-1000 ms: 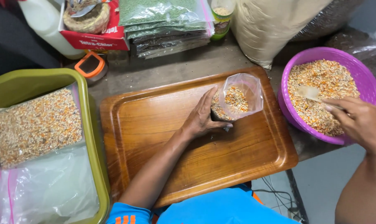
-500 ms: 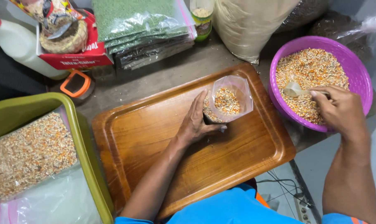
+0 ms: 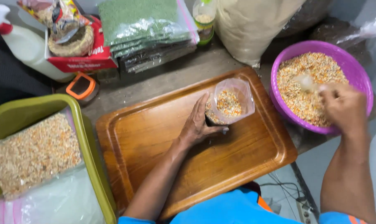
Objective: Filling a small plastic bag with mixed bird seeds using a scoop and flattening it on a wooden tray.
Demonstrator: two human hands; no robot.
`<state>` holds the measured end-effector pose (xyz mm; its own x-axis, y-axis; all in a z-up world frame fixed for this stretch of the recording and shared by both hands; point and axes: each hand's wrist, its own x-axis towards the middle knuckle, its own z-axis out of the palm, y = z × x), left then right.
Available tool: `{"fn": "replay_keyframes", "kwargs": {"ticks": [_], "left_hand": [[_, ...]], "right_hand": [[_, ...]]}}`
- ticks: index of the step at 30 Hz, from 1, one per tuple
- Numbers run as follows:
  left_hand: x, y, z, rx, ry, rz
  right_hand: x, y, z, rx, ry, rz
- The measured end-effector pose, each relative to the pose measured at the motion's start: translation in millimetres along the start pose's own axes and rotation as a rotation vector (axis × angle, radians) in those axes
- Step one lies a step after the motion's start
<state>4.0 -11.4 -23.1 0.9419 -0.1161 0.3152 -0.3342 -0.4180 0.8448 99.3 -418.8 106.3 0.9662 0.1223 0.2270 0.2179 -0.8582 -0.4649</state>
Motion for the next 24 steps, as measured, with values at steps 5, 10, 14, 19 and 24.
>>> {"fn": "replay_keyframes", "kwargs": {"ticks": [5,10,14,19,24], "left_hand": [[6,7,-5,-0.030,0.019,0.048],[0,22,-8,-0.070,0.007,0.015],[-2,8,-2,-0.034,0.039,0.094],[-2,8,-2,-0.043,0.013,0.031],[-4,5,2,-0.032,0.065,0.135]], "right_hand": [[24,79,10,-0.496,0.247,-0.198],[9,9,8,0.011,-0.006,0.256],[8,5,4,0.333,0.090,0.486],[7,44,7,0.662,0.228,0.599],[-11,22,-8,0.901,0.326,0.629]]}}
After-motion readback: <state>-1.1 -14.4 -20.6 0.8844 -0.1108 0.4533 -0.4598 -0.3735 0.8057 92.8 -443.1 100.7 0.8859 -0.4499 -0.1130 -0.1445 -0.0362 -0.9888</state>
